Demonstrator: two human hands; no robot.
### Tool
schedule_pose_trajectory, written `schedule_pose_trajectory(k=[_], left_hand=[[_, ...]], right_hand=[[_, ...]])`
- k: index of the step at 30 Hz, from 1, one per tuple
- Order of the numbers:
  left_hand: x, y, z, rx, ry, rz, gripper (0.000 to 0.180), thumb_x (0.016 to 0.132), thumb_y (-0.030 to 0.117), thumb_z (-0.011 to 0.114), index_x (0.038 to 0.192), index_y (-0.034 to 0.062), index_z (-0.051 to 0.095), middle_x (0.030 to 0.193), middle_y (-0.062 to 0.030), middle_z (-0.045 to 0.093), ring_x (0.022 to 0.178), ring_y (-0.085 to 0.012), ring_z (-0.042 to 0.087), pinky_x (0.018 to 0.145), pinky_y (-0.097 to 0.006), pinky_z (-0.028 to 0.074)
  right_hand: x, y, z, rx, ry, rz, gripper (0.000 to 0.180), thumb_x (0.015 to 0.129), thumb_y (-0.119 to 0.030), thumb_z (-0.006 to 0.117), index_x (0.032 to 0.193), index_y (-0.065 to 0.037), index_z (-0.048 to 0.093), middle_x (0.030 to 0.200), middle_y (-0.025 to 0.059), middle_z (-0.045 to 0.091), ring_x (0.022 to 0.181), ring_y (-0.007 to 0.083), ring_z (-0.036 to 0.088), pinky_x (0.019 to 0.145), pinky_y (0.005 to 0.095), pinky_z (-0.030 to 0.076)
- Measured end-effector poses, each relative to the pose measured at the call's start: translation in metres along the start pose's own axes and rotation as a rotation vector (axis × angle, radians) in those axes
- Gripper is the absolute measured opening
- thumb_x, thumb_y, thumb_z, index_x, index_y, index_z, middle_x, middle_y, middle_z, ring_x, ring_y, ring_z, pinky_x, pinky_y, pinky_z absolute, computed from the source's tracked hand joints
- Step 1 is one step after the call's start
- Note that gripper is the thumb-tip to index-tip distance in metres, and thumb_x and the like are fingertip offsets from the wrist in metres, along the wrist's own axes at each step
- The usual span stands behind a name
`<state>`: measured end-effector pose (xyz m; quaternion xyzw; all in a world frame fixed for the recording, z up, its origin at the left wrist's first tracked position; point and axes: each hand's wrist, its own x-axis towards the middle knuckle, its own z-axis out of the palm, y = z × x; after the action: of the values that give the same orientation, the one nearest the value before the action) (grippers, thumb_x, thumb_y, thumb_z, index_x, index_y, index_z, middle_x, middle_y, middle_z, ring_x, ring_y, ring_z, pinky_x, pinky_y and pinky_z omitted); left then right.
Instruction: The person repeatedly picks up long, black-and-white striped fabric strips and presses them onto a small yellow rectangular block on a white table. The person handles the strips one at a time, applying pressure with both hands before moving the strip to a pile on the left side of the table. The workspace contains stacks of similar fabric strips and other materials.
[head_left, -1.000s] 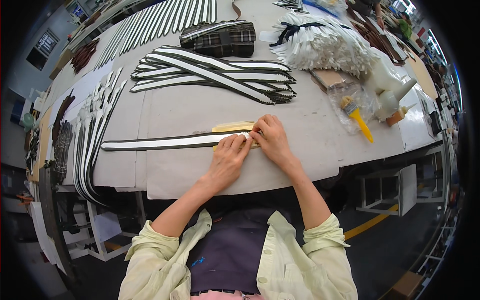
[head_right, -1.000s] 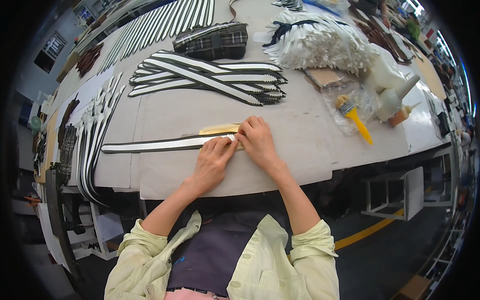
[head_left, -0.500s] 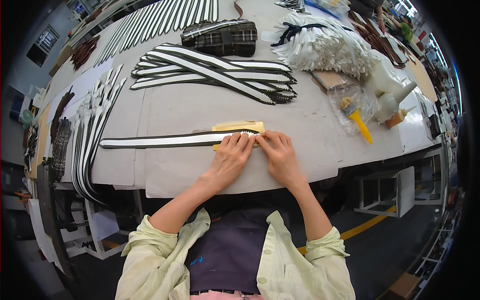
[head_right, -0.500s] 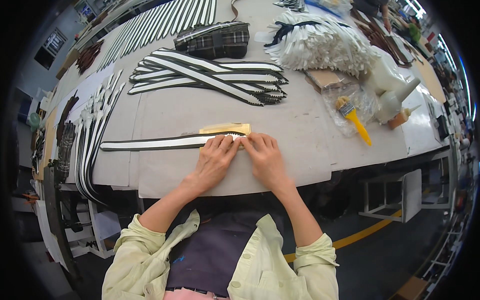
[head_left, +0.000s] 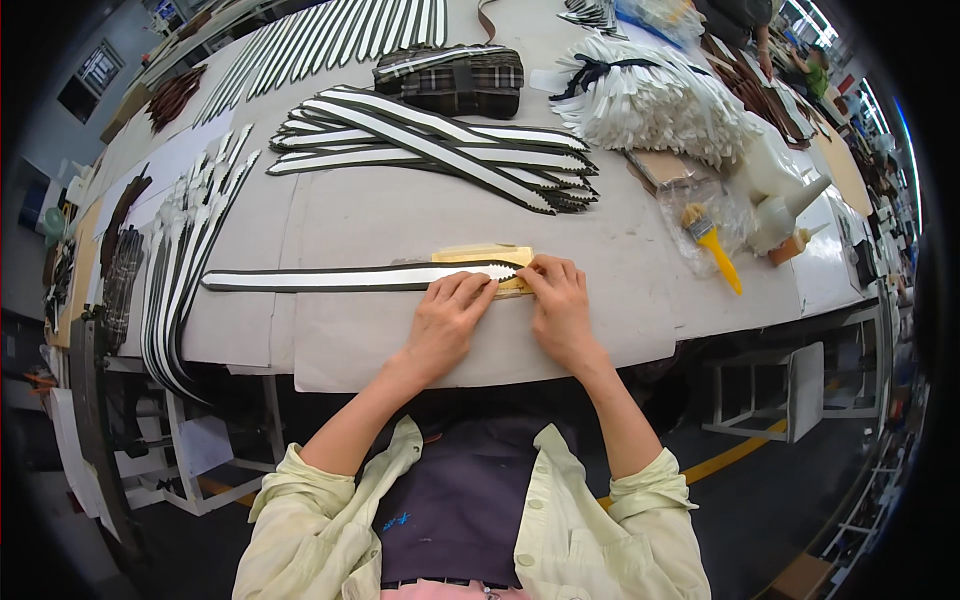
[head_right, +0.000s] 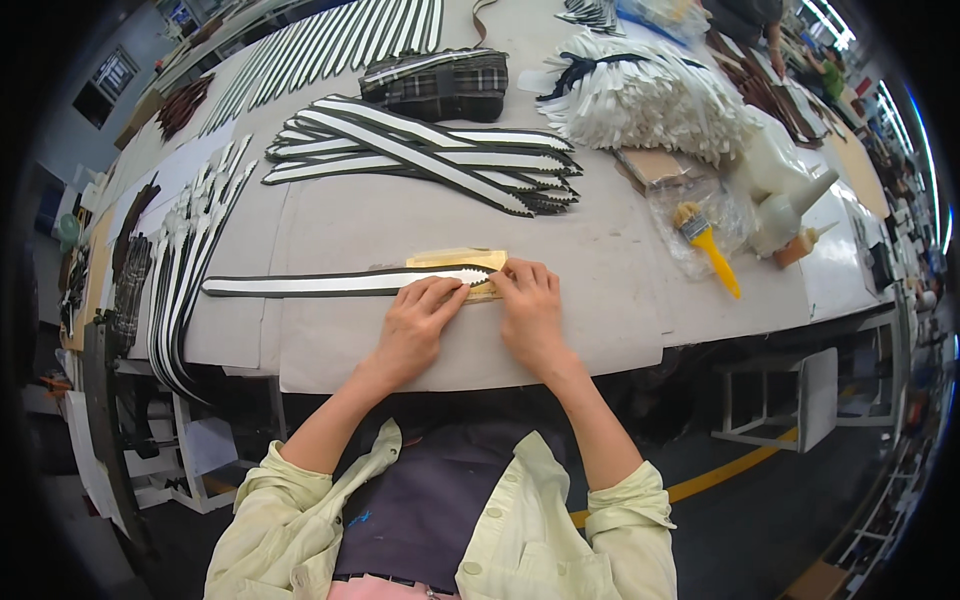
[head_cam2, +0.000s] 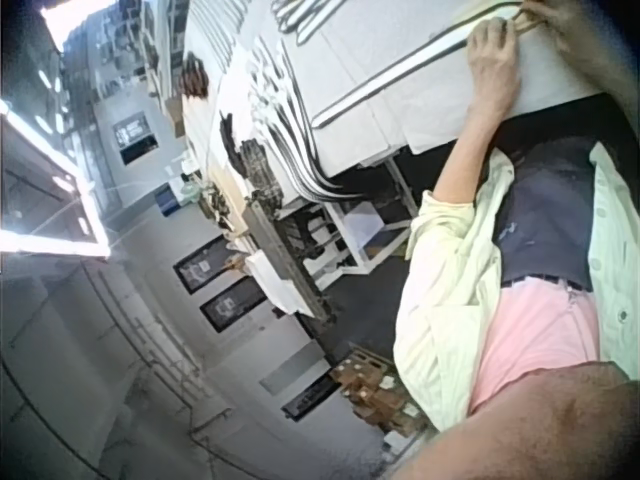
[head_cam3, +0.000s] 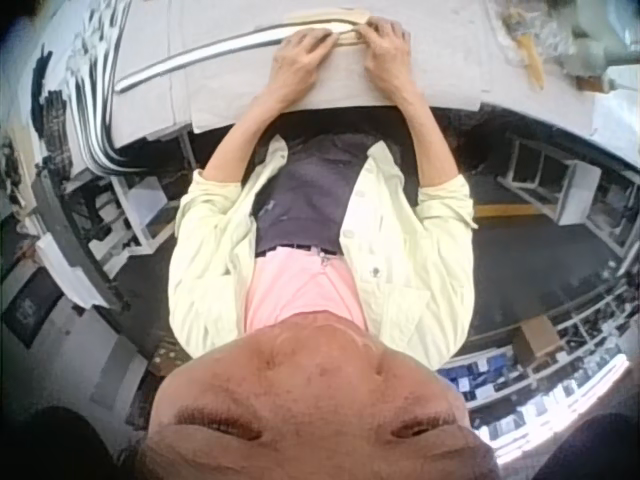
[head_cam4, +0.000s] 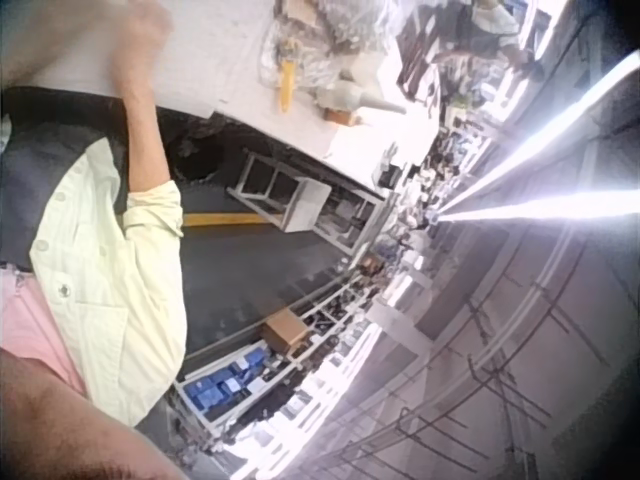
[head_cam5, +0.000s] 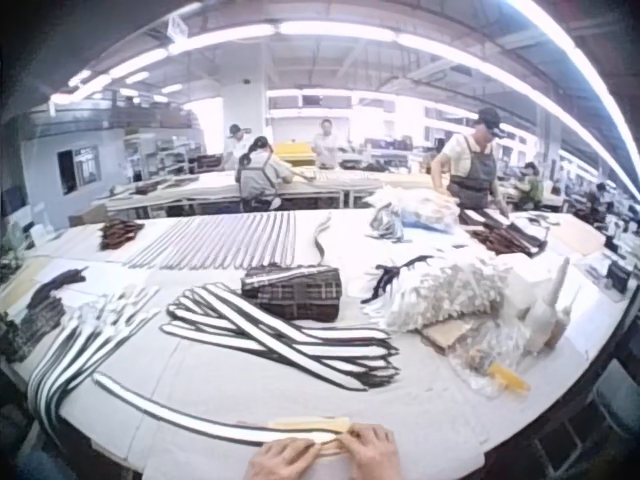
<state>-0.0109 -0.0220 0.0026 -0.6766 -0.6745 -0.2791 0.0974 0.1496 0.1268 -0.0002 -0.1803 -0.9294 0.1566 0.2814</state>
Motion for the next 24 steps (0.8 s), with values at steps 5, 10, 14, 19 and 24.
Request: schedule_pose_trajectory(k=[5, 10, 14, 19, 24], left_hand=[[0.009, 0.004, 0.005, -0.001, -0.054, -0.036, 0.05, 0.078, 0.0, 0.064, 0.128, 0.0007, 0.067, 0.125, -0.0113, 0.063, 0.119, -0.0324, 0.06, 0.096, -0.043, 0.052], [0.001, -0.015, -0.007, -0.253, -0.07, -0.065, 0.045, 0.081, 0.002, 0.068, 0.127, 0.0031, 0.068, 0.123, -0.0125, 0.065, 0.118, -0.032, 0.06, 0.096, -0.043, 0.052], [0.0, -0.05, -0.039, -0.132, -0.043, -0.246, 0.034, 0.082, 0.015, 0.077, 0.114, 0.0054, 0.07, 0.116, -0.0132, 0.066, 0.113, -0.0331, 0.061, 0.099, -0.044, 0.049], [0.01, -0.094, -0.046, -0.218, -0.333, -0.313, 0.037, 0.079, 0.026, 0.084, 0.106, 0.0077, 0.068, 0.107, -0.013, 0.064, 0.11, -0.0348, 0.06, 0.095, -0.045, 0.049], [0.005, -0.084, -0.057, -0.238, -0.352, -0.219, 0.031, 0.084, 0.02, 0.077, 0.11, 0.0082, 0.064, 0.106, -0.0133, 0.064, 0.1, -0.0376, 0.064, 0.088, -0.046, 0.053]], right_hand=[[-0.01, -0.024, 0.013, -0.103, 0.059, -0.042, 0.04, 0.077, 0.004, 0.062, 0.117, 0.004, 0.065, 0.124, 0.0141, 0.061, 0.122, 0.0328, 0.056, 0.102, 0.0448, 0.042], [-0.008, -0.027, 0.014, -0.085, 0.021, -0.074, 0.04, 0.079, 0.002, 0.061, 0.119, 0.004, 0.065, 0.125, 0.016, 0.061, 0.123, 0.0342, 0.056, 0.103, 0.0459, 0.042], [0.0, -0.02, 0.008, -0.031, -0.059, -0.013, 0.035, 0.082, 0.002, 0.062, 0.117, 0.002, 0.065, 0.123, 0.0161, 0.063, 0.123, 0.0345, 0.057, 0.103, 0.0468, 0.042], [0.02, -0.041, 0.022, -0.014, 0.073, -0.022, 0.027, 0.089, 0.002, 0.062, 0.116, 0.001, 0.064, 0.123, 0.0148, 0.063, 0.125, 0.0356, 0.056, 0.107, 0.05, 0.041], [0.033, -0.037, 0.024, 0.074, 0.019, -0.133, 0.026, 0.092, 0.003, 0.063, 0.117, -0.002, 0.067, 0.111, 0.0132, 0.067, 0.116, 0.0344, 0.059, 0.103, 0.0479, 0.042]])
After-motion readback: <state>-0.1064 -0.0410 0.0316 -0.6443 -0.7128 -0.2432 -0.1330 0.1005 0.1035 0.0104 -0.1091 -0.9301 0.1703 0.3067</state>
